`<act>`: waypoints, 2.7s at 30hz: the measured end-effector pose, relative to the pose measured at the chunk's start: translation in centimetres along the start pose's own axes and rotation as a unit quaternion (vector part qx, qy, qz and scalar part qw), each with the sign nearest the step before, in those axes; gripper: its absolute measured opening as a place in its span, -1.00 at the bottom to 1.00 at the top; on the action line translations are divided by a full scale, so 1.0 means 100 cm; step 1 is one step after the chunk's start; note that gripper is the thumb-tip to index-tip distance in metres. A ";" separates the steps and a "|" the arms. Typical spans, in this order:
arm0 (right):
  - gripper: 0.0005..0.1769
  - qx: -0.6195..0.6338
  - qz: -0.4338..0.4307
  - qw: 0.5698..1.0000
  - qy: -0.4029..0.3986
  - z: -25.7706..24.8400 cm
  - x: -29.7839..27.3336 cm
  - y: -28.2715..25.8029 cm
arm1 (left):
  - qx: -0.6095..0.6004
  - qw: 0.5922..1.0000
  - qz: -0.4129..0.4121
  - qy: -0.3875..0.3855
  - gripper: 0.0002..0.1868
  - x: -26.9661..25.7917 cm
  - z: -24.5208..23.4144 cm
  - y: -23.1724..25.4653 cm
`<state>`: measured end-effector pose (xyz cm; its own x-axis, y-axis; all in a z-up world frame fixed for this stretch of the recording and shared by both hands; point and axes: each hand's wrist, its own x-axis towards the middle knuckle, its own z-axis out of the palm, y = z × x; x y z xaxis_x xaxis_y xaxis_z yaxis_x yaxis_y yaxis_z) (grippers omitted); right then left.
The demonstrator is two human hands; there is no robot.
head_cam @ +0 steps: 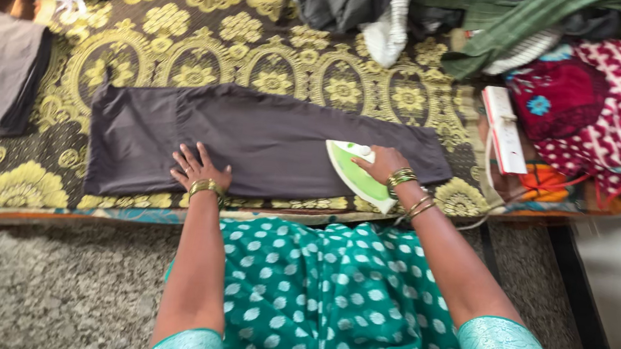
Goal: The person irons a dark grey garment on a patterned bed, folding and smoothing it before ironing again. They then switch to a grey checkered shirt, ironing the front and back sections while adjusting the fabric.
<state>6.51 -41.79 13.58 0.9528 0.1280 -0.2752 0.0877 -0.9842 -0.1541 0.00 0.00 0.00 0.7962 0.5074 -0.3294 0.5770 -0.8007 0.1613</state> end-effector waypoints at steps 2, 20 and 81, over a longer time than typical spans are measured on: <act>-0.16 0.009 -0.004 1.000 -0.007 -0.004 0.004 0.048 | 0.023 0.999 0.044 -0.003 0.19 0.003 0.013 0.008; -0.49 0.294 0.118 0.935 0.158 -0.060 -0.142 0.380 | 0.100 0.983 0.034 -0.150 0.79 -0.049 -0.033 0.050; -0.55 0.891 0.295 0.327 0.106 0.102 0.077 0.205 | 0.027 0.948 0.313 -0.052 0.26 -0.085 0.021 0.242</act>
<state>12.74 -59.77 -1.35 0.6659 -0.2167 -0.7138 -0.2587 0.8304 -0.4935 6.78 -24.40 4.72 0.9556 -0.1042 -0.2755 -0.0150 -0.9513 0.3079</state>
